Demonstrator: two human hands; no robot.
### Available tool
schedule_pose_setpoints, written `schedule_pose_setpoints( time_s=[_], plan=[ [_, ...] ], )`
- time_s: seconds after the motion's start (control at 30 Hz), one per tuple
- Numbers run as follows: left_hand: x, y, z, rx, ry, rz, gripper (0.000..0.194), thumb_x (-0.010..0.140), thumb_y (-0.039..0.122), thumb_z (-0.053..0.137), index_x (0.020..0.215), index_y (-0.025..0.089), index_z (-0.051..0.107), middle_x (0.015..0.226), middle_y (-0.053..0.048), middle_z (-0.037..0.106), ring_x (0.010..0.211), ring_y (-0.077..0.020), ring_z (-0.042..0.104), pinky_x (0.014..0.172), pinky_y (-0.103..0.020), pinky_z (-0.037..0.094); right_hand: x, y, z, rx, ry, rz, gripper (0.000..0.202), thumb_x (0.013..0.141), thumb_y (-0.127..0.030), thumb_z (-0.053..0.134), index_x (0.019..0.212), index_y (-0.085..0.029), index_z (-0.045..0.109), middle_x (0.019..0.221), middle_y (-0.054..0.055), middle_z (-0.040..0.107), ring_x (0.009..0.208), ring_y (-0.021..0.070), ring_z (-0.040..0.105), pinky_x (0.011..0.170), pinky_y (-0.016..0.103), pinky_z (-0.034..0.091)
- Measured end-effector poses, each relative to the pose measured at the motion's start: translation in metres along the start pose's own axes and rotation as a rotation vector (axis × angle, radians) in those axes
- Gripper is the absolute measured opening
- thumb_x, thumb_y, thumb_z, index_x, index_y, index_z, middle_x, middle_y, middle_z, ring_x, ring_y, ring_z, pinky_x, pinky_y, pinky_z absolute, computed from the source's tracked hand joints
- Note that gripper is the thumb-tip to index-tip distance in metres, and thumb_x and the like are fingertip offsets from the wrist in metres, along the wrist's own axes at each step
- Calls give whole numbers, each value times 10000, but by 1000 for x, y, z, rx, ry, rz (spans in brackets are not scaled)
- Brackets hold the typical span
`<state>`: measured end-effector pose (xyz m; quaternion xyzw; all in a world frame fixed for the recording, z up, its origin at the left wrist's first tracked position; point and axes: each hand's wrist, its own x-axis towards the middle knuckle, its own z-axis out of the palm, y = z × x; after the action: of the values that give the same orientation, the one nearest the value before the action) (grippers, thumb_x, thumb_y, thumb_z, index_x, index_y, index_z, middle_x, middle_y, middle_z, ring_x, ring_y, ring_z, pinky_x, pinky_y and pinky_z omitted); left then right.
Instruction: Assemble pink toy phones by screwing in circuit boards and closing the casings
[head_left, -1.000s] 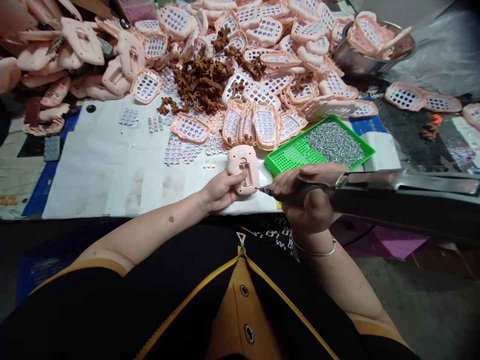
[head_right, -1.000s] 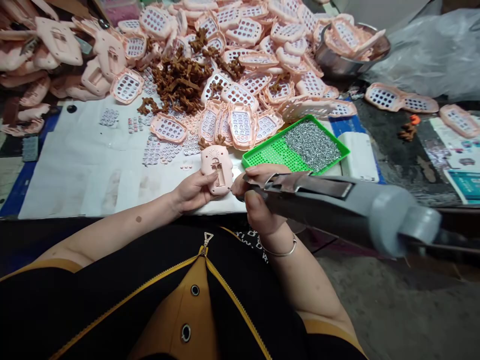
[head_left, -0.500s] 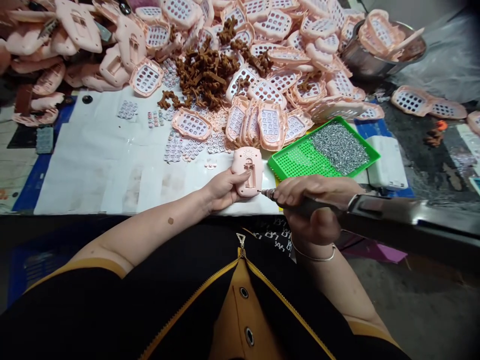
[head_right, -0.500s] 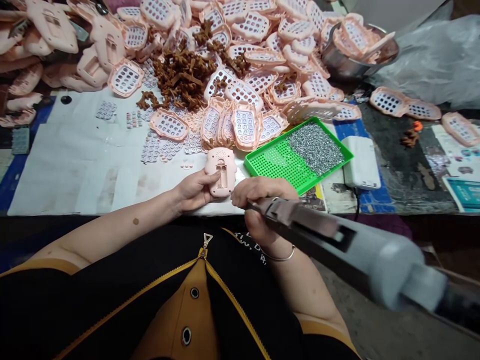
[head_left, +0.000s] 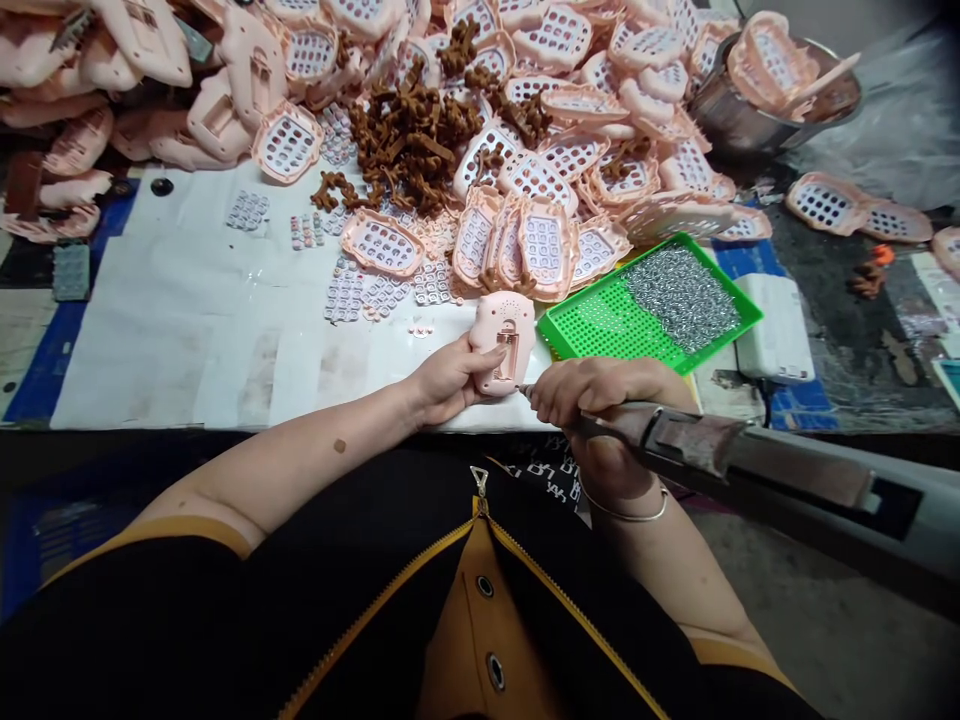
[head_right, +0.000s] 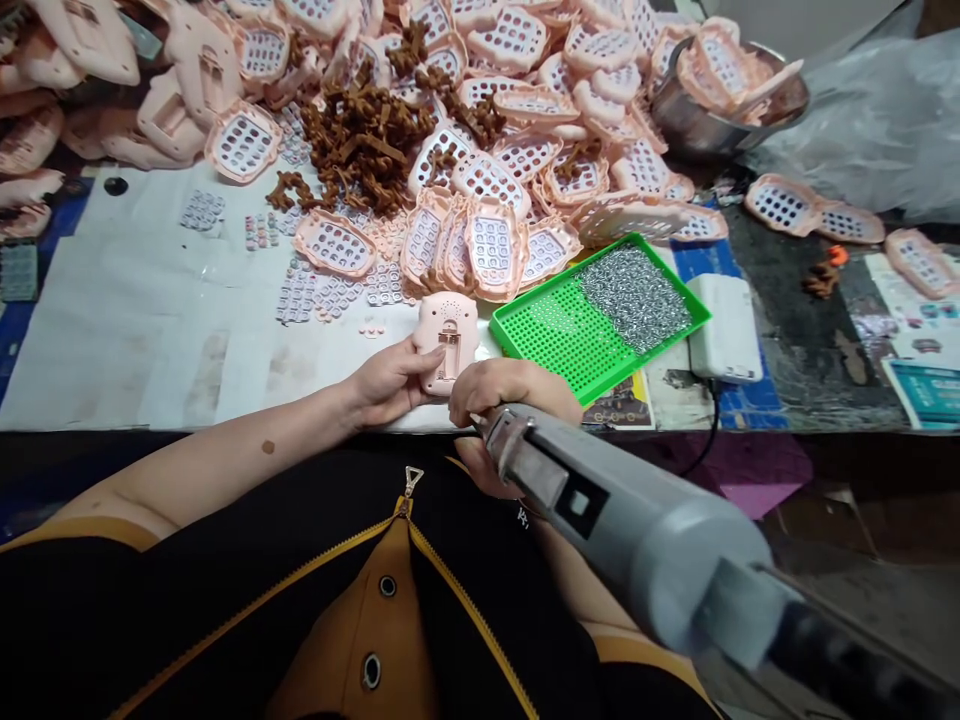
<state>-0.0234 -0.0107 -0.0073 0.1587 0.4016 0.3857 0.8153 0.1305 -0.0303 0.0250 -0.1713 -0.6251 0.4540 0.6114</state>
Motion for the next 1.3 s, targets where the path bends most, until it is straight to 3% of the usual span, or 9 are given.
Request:
schedule_pose_setpoints(
  time_s=[0.2,0.37,0.53,0.7,0.87,1.1,1.3],
  plan=[
    [-4,0,5,34,4,-7,162,756,168,713,897,95,685,856,-96,705,739,-163,646,728,-296,519,17,-32,10,74,46,-1,209,824,-387,679,947,-220,706,519,-46,503,393,127,497,360,275,418],
    [-7,-5,3,204,11,26,280,655,156,783,905,103,670,804,-50,694,710,-140,617,743,-289,480,27,-53,7,-37,177,-110,240,827,-406,666,964,-217,724,530,-25,517,448,158,528,423,322,461],
    [-9,-6,3,259,-2,94,496,605,129,806,1062,141,612,879,-22,683,777,-140,616,769,-285,470,34,-35,8,-96,234,-187,236,839,-438,653,1000,-266,677,588,-33,507,500,159,549,502,339,498],
    [-9,-4,1,284,-43,95,462,603,162,808,1020,136,612,838,-10,668,732,-124,595,736,-264,450,41,-13,20,-109,213,-193,220,821,-438,658,968,-275,641,576,-53,493,463,132,506,468,301,447],
    [-7,-4,-3,305,-82,81,445,599,184,820,989,130,613,826,-11,660,736,-127,592,734,-263,451,46,-10,22,-173,223,-188,219,827,-470,648,899,-270,593,549,-68,443,435,117,462,463,284,432],
    [-6,-4,-5,319,-147,22,427,668,368,810,966,120,631,723,9,624,625,-101,556,605,-218,403,39,2,8,-93,21,-8,202,838,-424,651,976,-283,610,627,-42,533,510,140,545,501,315,484],
    [-4,-2,-7,345,-147,-24,339,742,340,763,979,116,669,730,-21,654,649,-130,591,602,-234,426,41,8,12,-37,-36,-46,166,812,-394,706,852,-267,607,574,-56,515,432,118,495,424,288,460]
  ],
)
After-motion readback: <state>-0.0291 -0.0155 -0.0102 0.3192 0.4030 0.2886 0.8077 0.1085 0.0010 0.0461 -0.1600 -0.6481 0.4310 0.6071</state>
